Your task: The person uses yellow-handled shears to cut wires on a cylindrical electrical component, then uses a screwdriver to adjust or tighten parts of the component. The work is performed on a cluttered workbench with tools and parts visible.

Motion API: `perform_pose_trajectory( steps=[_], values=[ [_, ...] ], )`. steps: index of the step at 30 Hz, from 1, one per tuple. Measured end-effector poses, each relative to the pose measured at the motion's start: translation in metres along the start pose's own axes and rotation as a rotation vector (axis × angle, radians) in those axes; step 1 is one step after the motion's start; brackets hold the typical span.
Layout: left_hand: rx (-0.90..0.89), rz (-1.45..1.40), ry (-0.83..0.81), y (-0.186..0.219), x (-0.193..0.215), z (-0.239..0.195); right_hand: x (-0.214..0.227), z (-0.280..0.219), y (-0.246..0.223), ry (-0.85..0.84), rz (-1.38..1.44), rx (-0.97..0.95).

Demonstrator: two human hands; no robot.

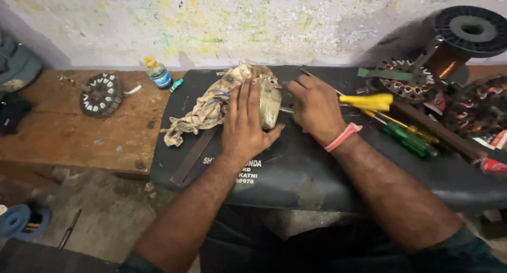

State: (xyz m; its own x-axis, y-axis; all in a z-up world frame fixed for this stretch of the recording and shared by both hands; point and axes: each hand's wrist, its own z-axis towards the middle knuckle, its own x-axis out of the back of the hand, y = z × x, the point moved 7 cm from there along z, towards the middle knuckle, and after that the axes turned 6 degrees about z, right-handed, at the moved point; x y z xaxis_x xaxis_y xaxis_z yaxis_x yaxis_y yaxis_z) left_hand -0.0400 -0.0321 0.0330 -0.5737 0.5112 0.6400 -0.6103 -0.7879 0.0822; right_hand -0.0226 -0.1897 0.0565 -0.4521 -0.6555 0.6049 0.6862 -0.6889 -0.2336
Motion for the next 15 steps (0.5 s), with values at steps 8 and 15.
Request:
perform_pose_trajectory(
  steps=[8, 15],
  values=[
    [0.031, -0.044, 0.002, -0.003, -0.001, 0.0, 0.002, -0.006, -0.015, -0.03, -0.061, 0.024],
    [0.05, -0.025, -0.03, -0.003, -0.001, -0.002, 0.004, 0.004, -0.022, 0.026, -0.026, 0.075]
  ],
)
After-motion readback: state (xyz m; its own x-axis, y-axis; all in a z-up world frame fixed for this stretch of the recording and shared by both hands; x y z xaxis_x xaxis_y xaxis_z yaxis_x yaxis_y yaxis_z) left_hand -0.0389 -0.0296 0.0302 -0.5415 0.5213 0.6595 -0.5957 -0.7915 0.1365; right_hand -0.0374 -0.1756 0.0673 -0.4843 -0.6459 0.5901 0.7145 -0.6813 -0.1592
